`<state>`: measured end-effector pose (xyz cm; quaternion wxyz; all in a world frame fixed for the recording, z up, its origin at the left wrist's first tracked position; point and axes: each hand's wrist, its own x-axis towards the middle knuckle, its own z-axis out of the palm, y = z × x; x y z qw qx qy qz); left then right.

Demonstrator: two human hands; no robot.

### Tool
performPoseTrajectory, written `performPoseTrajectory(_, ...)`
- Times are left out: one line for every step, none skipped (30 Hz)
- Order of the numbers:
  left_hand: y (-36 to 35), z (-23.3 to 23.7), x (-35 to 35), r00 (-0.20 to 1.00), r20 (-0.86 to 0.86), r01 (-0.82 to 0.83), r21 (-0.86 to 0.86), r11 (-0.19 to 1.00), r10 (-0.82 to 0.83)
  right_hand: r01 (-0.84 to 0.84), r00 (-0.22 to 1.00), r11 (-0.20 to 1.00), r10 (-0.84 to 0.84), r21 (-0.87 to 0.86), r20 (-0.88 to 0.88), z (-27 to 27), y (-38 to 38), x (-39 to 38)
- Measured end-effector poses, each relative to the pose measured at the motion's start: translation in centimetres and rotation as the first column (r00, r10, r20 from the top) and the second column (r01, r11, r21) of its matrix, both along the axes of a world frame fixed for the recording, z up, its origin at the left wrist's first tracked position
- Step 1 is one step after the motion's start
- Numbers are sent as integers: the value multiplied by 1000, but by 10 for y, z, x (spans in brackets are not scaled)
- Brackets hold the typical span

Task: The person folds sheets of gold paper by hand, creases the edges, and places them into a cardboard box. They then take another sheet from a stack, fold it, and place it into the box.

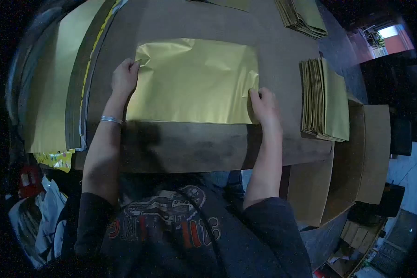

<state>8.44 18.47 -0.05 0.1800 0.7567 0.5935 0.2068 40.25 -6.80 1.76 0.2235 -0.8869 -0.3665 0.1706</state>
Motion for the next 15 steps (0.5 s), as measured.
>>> performPoseTrajectory(4, -1, -2, 1000, 8, 30, 13, 999, -30, 31, 996, 998, -27, 49, -86, 5, 1, -5)
performPoseTrajectory(8, -3, -3, 999, 1, 35, 4, 999, -35, 15, 995, 999, -10, 49, -95, 1, 2, -6)
performPoseTrajectory(9, -1, -1, 999, -23, 22, -6, 1000, -22, -10, 1000, 999, 9, 31, 23, -4, 2, -3)
performPoseTrajectory(6, 6, 2, 999, -47, 8, -20, 1000, -9, -33, 990, 999, 31, 10, 140, -4, 3, -4)
performPoseTrajectory(2, 12, 5, 997, -74, -23, -45, 999, 20, -46, 995, 999, 47, -9, 91, -1, 3, -5)
performPoseTrajectory(2, 13, 5, 998, -61, -23, -66, 998, 19, -59, 995, 998, 60, -7, 84, -3, 4, -5)
performPoseTrajectory(0, 15, 6, 999, -46, -22, -88, 996, 18, -69, 989, 998, 69, -3, 132, -4, 3, -4)
performPoseTrajectory(-1, 16, 7, 998, -65, -24, -79, 997, 19, -80, 981, 997, 79, -3, 180, -5, 3, -6)
performPoseTrajectory(-2, 16, 8, 997, -69, -35, -79, 996, 30, -32, 982, 999, 32, -1, 184, -5, 3, -10)
performPoseTrajectory(-3, 15, 8, 998, -62, -19, -60, 998, 15, -41, 983, 999, 41, -4, 179, -3, 4, -13)
performPoseTrajectory(-2, 15, 8, 999, -54, -1, -41, 999, -1, -37, 977, 999, 41, -25, 207, 2, 6, -15)
performPoseTrajectory(-3, 12, 6, 998, -60, -5, -48, 999, 2, -29, 972, 998, 40, -51, 233, 3, 5, -17)
performPoseTrajectory(-3, 11, 6, 998, -57, 9, -24, 1000, -10, -33, 972, 998, 44, -52, 230, 3, 5, -18)
performPoseTrajectory(-2, 9, 6, 998, -54, 23, 0, 1000, -23, -21, 970, 997, 38, -73, 240, 3, 5, -18)
performPoseTrajectory(-2, 7, 6, 998, -50, 36, 25, 999, -34, -8, 968, 996, 31, -92, 251, 3, 6, -18)
